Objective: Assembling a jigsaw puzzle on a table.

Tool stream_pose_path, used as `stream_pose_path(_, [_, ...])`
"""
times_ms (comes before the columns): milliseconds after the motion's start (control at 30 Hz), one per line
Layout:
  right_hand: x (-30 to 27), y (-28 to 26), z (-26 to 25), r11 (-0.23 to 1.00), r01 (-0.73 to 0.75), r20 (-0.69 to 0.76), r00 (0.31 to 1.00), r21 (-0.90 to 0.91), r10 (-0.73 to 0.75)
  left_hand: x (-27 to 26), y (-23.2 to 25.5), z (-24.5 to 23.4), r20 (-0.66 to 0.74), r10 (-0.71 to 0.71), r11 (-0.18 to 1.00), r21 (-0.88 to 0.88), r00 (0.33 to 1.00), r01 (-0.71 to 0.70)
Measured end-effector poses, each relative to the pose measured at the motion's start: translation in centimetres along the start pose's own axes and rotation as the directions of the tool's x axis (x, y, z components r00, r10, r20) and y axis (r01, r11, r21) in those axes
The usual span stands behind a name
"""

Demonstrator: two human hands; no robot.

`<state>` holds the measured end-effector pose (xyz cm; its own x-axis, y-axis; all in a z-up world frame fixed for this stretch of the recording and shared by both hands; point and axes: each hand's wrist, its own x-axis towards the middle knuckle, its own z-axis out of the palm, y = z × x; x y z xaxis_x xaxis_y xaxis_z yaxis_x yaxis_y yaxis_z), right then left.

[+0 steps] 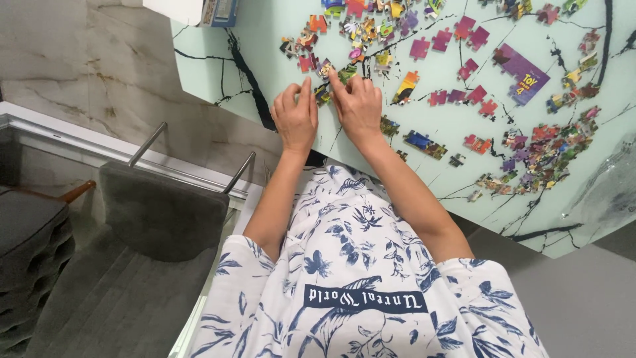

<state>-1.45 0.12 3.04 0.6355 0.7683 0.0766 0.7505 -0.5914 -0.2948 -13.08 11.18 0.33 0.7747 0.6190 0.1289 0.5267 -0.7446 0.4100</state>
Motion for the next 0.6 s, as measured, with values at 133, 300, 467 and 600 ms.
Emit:
stream_pose_path(133, [0.0,-0.2,-0.1,1.000,0.009,0.012,1.000,0.010,-0.009,1.6,-0.7,0.2,-0.022,-0.008,1.000,0.019,1.000,0.008])
stream_pose_path(300, [1.0,-0.4,0.4,0.997,0.029,-0.046,0.999,0.066,-0.026,1.0,-1.7,0.5,0.013,0.044,0.995,0.090,0.999,-0.045])
stream_pose_path(467, [4.3,-1.1,1.3,0.998,0.020,-0.009,1.000,0.055,-0.020,0.4,-1.8,-0.1,-0.015,0.059,0.996,0.070,0.998,-0.058])
stream_pose_path(600, [5.0,-1.4,1.7,0.990,0.042,0.054,0.998,-0.131,-0.036,1.1,-2.3,-0.2,-0.006,-0.004,1.000,-0.005,1.000,0.004])
